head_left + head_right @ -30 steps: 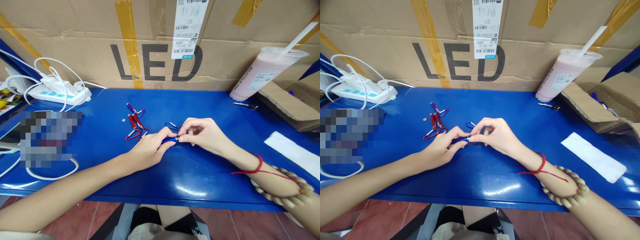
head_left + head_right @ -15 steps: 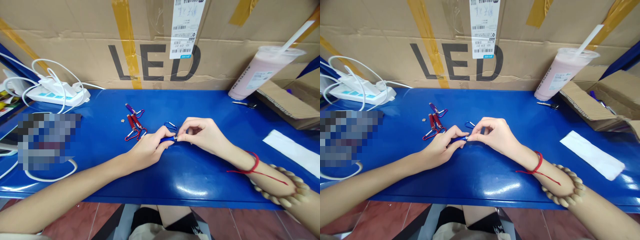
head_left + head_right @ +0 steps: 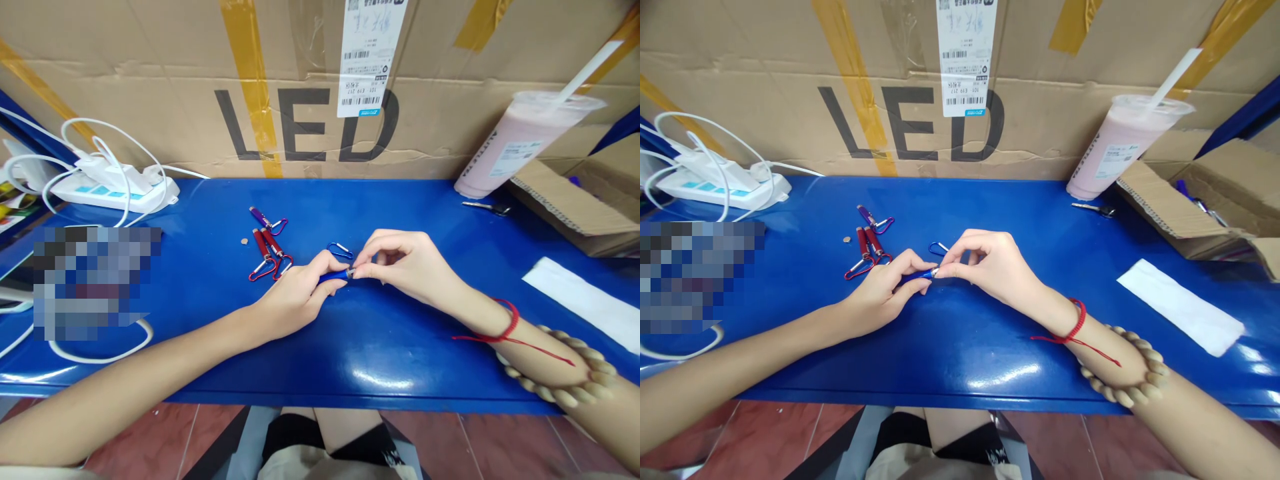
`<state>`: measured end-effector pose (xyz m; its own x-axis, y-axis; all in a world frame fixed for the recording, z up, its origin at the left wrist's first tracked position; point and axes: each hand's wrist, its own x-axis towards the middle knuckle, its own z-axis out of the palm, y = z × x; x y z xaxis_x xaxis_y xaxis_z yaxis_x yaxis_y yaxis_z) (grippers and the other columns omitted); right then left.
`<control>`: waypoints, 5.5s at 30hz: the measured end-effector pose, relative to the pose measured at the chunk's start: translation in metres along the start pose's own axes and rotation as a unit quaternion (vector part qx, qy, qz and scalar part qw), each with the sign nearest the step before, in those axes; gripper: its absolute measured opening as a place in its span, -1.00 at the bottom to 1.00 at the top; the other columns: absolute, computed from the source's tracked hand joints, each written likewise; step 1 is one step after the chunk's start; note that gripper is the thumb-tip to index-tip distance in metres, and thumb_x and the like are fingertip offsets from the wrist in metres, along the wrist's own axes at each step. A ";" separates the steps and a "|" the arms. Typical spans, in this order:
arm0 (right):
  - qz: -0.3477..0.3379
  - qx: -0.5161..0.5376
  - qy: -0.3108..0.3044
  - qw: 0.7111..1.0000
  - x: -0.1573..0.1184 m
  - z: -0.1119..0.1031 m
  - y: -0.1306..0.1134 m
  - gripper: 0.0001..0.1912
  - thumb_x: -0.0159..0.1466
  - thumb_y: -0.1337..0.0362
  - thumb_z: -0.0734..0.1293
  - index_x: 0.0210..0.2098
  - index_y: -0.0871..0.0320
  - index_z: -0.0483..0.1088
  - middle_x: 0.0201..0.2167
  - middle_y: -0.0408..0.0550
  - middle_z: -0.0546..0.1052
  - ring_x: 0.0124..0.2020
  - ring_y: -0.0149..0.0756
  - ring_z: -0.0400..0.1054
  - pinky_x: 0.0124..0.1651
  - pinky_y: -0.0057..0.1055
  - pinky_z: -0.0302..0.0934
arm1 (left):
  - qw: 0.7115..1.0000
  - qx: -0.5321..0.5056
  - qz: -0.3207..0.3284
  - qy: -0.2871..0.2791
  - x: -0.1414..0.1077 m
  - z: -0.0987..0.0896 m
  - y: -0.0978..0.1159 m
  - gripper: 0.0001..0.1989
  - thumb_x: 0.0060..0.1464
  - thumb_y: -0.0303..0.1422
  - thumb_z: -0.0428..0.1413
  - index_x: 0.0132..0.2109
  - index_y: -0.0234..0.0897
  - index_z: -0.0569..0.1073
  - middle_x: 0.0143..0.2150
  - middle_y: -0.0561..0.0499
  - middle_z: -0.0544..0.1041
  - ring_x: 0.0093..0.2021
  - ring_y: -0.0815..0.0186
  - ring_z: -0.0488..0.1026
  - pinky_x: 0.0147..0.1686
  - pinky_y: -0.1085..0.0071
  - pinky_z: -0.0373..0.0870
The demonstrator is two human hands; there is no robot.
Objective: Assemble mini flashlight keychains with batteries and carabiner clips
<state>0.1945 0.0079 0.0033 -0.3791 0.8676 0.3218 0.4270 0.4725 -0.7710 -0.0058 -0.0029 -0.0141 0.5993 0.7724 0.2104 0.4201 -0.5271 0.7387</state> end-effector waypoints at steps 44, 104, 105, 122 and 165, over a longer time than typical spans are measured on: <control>-0.004 0.065 -0.057 0.996 0.000 -0.004 -0.003 -0.74 0.04 0.09 0.44 -0.51 0.20 0.51 -0.55 -0.12 0.44 -0.62 -0.52 0.24 -0.57 -0.50 0.13 | 0.998 0.016 0.060 0.005 -0.003 0.000 0.002 -0.94 0.19 -0.40 -0.06 -0.20 -0.27 0.28 -0.23 -0.02 0.52 -0.24 0.33 0.51 -0.26 0.46 0.39; -0.108 -0.099 -0.125 0.981 -0.007 -0.005 0.001 -0.75 0.29 0.20 0.24 -0.40 0.16 0.49 -0.43 -0.11 0.50 -0.49 -0.48 0.32 -0.42 -0.53 0.13 | 0.999 0.027 0.017 -0.030 -0.002 -0.001 0.002 -0.96 0.20 -0.40 -0.06 -0.25 -0.24 0.24 -0.22 0.04 0.52 -0.26 0.38 0.49 -0.25 0.50 0.36; -0.120 -0.118 -0.134 0.976 -0.008 -0.005 0.000 -0.74 0.31 0.23 0.21 -0.39 0.16 0.48 -0.41 -0.11 0.51 -0.45 -0.47 0.34 -0.40 -0.53 0.13 | 0.999 0.030 0.020 -0.030 -0.002 -0.001 0.002 -0.96 0.20 -0.40 -0.06 -0.25 -0.24 0.24 -0.22 0.04 0.52 -0.26 0.38 0.49 -0.26 0.51 0.36; 0.069 0.048 -0.177 0.981 -0.010 0.009 -0.007 -0.63 0.28 0.13 0.20 -0.56 0.22 0.34 -0.64 -0.18 0.35 -0.70 -0.55 0.22 -0.59 -0.58 0.12 | 0.992 0.084 0.095 0.017 -0.005 0.002 -0.003 -0.91 0.22 -0.42 -0.09 -0.25 -0.27 0.29 -0.22 -0.01 0.52 -0.24 0.34 0.51 -0.27 0.48 0.38; -0.118 -0.161 0.043 0.979 -0.008 0.000 0.000 -0.76 0.21 0.09 0.32 -0.22 0.09 0.48 -0.38 -0.12 0.46 -0.58 -0.53 0.21 -0.47 -0.51 0.16 | 0.996 0.067 -0.048 0.044 0.001 0.001 0.005 -0.77 0.22 -0.37 -0.17 -0.01 -0.23 0.25 -0.39 0.07 0.46 -0.42 0.36 0.41 -0.35 0.44 0.29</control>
<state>0.1976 0.0013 0.0003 -0.4334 0.7315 0.5263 0.5770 0.6739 -0.4614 -0.0025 -0.0052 -0.0105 0.4918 0.8468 0.2025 0.5631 -0.4867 0.6678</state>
